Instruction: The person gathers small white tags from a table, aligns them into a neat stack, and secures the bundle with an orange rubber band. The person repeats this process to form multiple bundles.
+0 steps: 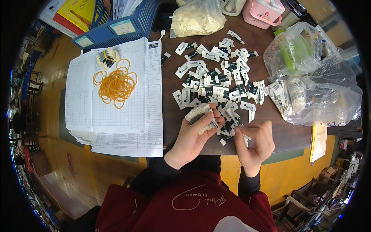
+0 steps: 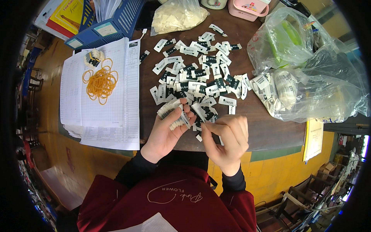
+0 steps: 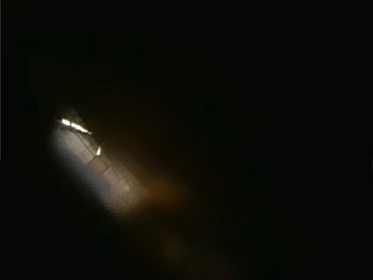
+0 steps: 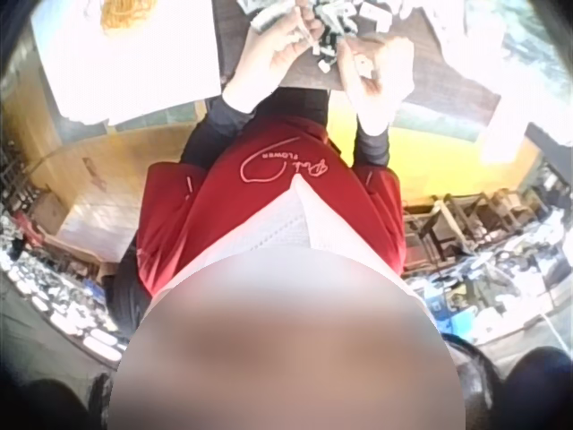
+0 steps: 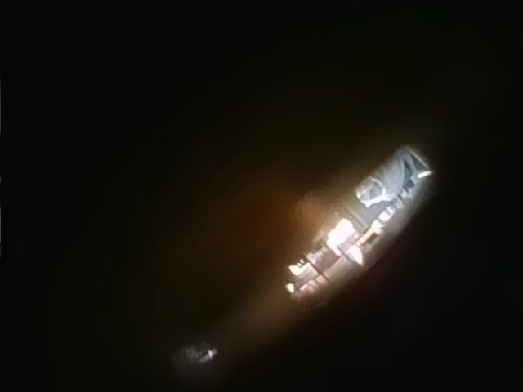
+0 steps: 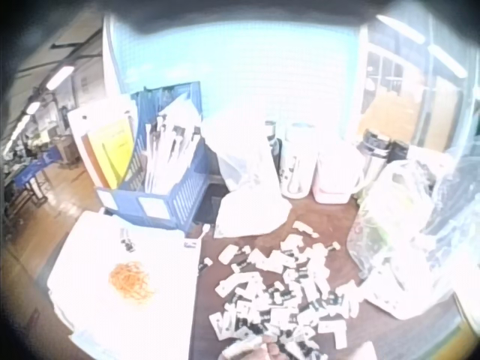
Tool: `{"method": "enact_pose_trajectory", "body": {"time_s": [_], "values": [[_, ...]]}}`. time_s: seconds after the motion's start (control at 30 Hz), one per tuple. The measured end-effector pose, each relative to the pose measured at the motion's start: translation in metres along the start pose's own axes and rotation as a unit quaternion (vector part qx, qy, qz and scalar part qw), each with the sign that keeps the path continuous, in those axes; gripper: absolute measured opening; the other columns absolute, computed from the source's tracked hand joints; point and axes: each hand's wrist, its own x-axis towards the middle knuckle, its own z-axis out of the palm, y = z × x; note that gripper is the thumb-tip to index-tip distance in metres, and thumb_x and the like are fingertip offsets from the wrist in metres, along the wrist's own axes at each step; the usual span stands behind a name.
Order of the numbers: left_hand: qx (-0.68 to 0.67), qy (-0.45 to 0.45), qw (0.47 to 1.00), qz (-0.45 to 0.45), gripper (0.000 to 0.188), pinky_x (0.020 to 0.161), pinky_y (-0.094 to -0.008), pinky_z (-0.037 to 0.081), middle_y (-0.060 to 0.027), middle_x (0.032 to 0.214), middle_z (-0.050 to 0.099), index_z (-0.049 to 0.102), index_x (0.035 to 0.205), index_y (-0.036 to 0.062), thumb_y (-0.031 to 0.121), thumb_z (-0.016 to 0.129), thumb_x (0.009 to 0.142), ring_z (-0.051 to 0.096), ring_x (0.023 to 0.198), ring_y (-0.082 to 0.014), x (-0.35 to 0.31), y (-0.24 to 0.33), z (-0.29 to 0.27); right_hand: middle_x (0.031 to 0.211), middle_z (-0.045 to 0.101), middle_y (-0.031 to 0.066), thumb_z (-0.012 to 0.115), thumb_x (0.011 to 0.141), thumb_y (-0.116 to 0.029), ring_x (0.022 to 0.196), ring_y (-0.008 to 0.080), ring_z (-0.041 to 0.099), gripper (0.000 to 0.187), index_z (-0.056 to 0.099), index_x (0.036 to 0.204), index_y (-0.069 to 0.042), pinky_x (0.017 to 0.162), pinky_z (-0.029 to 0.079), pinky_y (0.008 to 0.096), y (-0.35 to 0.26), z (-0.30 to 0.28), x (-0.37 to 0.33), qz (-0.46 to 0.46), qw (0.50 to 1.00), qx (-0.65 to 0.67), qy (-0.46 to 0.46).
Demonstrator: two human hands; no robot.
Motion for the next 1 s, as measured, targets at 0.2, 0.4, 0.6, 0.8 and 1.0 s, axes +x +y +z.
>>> {"method": "enact_pose_trajectory", "body": {"time_s": [0.2,0.4,0.6,0.8,1.0], "values": [[0.039,-0.001,0.999,-0.001,0.036,0.093,-0.0350,0.055,-0.0101,0.120,0.064,0.053,0.133,0.0032,0.015,0.060,0.100,0.064,0.110,-0.0204,-0.002,-0.003,-0.002,0.076,0.061,0.0037,0.077,0.065,0.002,0.069,0.0212,0.056,0.019,0.068,0.079,-0.006,0.067,0.039,0.0325,-0.002,0.010,0.005,-0.039,0.999,-0.016,-0.030],[0.043,-0.017,0.999,0.015,0.042,0.092,-0.0346,0.055,-0.0124,0.122,0.064,0.050,0.137,0.0031,0.018,0.061,0.099,0.063,0.112,-0.0214,-0.001,-0.006,-0.004,0.080,0.062,-0.0008,0.078,0.066,-0.006,0.074,0.0178,0.058,0.020,0.071,0.084,-0.009,0.074,0.040,0.0321,-0.001,0.014,0.001,-0.073,0.990,-0.039,-0.113],[0.051,-0.042,0.998,0.010,0.043,0.091,-0.0345,0.055,-0.0107,0.119,0.064,0.050,0.136,0.0027,0.018,0.063,0.098,0.064,0.109,-0.0208,0.000,-0.004,-0.007,0.096,0.064,0.0056,0.086,0.065,-0.018,0.085,0.0263,0.060,0.039,0.069,0.099,-0.010,0.080,0.043,0.0388,-0.004,0.004,0.002,-0.065,0.985,-0.021,-0.158],[0.068,-0.059,0.995,-0.032,0.038,0.085,-0.0321,0.055,-0.0092,0.118,0.065,0.054,0.132,0.0049,0.016,0.065,0.097,0.065,0.105,-0.0164,-0.001,0.002,-0.007,0.138,0.054,0.0137,0.085,0.068,-0.029,0.125,0.0329,0.055,0.073,0.055,0.132,-0.014,0.106,0.040,0.0506,0.009,0.004,0.016,-0.100,0.966,0.065,-0.232],[0.070,-0.123,0.988,-0.059,0.036,0.089,-0.0364,0.056,-0.0093,0.113,0.065,0.055,0.128,0.0026,0.013,0.067,0.096,0.067,0.103,-0.0210,0.000,0.007,-0.008,0.136,0.058,0.0143,0.084,0.070,-0.023,0.122,0.0322,0.058,0.084,0.046,0.144,-0.011,0.109,0.040,0.0509,0.020,0.000,0.030,-0.070,0.933,0.109,-0.337]]}}
